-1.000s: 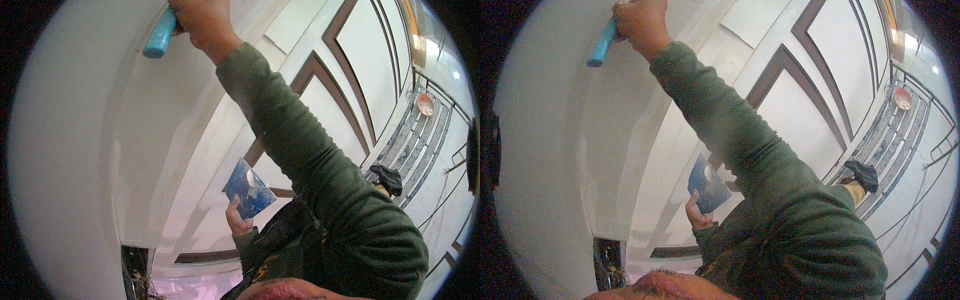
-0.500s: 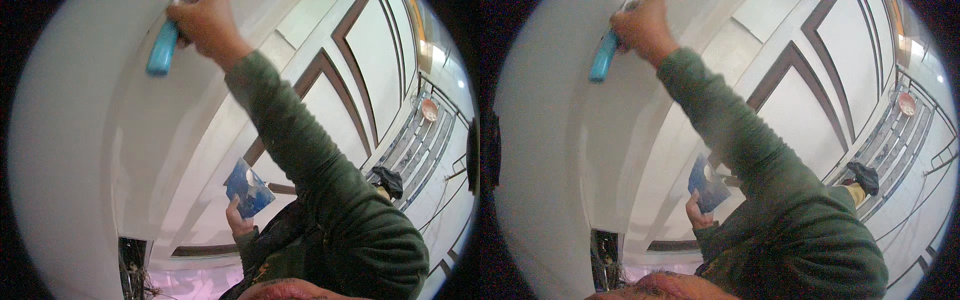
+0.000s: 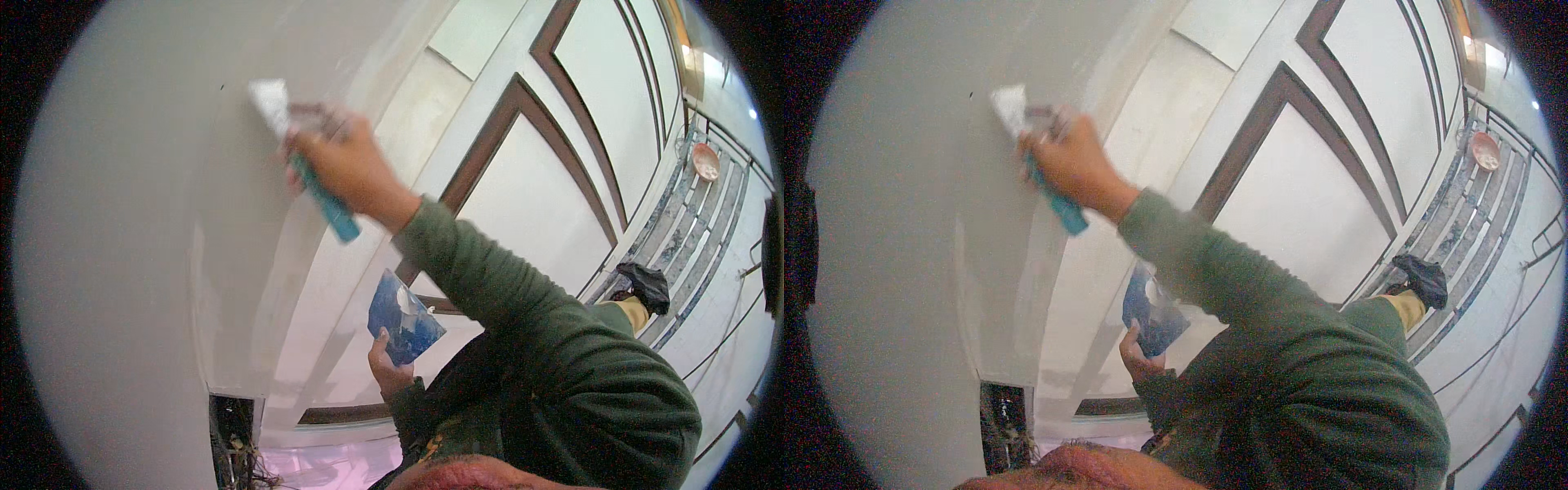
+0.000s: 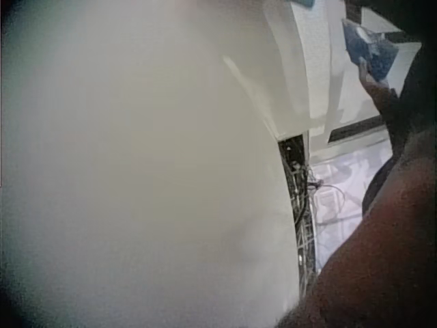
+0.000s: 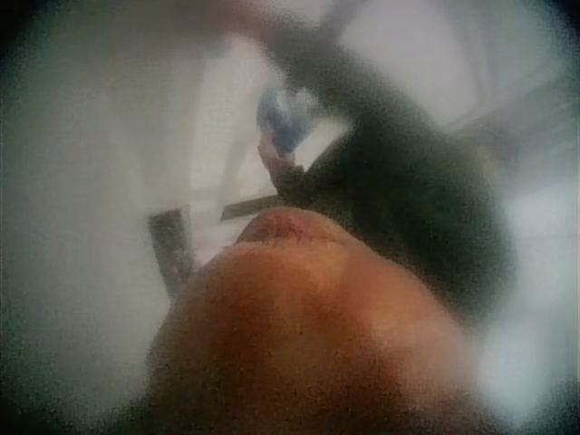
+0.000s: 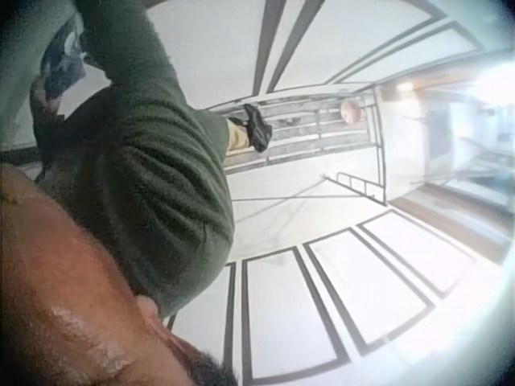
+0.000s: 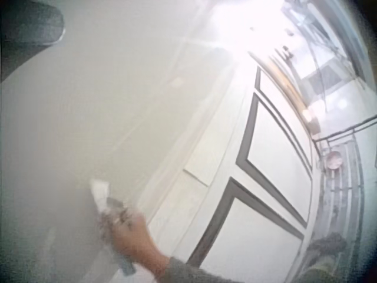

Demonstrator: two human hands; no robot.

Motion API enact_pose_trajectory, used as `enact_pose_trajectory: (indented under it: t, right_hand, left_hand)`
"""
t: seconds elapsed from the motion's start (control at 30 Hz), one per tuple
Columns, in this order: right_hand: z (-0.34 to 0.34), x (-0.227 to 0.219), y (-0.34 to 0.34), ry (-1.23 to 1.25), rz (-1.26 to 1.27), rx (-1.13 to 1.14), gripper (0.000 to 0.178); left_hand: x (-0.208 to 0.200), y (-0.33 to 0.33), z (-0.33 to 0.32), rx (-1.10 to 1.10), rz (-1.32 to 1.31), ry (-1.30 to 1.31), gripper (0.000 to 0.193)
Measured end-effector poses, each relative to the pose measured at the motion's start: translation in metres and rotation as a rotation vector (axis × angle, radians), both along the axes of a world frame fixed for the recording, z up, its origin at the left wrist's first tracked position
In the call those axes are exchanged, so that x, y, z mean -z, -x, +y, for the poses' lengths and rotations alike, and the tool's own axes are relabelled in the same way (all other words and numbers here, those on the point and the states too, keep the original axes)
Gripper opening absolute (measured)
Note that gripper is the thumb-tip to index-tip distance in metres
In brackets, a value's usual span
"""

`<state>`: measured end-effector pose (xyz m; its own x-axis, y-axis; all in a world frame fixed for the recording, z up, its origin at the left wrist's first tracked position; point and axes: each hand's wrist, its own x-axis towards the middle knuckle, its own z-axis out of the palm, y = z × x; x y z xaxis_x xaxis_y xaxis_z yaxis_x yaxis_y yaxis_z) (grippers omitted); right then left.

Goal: The person applies joint compound to a corner where a wall meets a ceiling using a putty knife. They hold a mud pan in one hand to reload the knife and scrape the blade against the pan's edge to remove excess compound, then continue smoothing the joint on the wall.

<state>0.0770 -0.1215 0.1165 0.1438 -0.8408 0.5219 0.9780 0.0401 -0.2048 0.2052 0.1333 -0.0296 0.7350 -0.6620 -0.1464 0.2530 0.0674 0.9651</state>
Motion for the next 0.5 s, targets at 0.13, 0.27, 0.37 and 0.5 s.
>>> enact_pose_trajectory:
  t: [0.13, 0.27, 0.37, 0.5]
  right_hand:
    - [-0.063, -0.001, 0.030, 0.069, -0.183, 0.174, 0.035]
    - [-0.099, -0.019, 0.046, 0.114, -0.194, 0.253, 0.031]
    - [-0.113, -0.027, 0.044, 0.093, -0.155, 0.355, 0.027]
    - [-0.109, -0.037, 0.042, 0.110, -0.184, 0.287, 0.024]
  left_hand:
    - [0.005, 0.000, 0.005, -0.073, -0.135, -0.067, 0.037]
    - [0.008, -0.008, 0.002, -0.039, -0.284, -0.236, 0.042]
    - [0.000, 0.010, -0.017, -0.139, -0.127, -0.238, 0.040]
    - [-0.005, 0.023, -0.026, -0.232, -0.046, -0.131, 0.035]
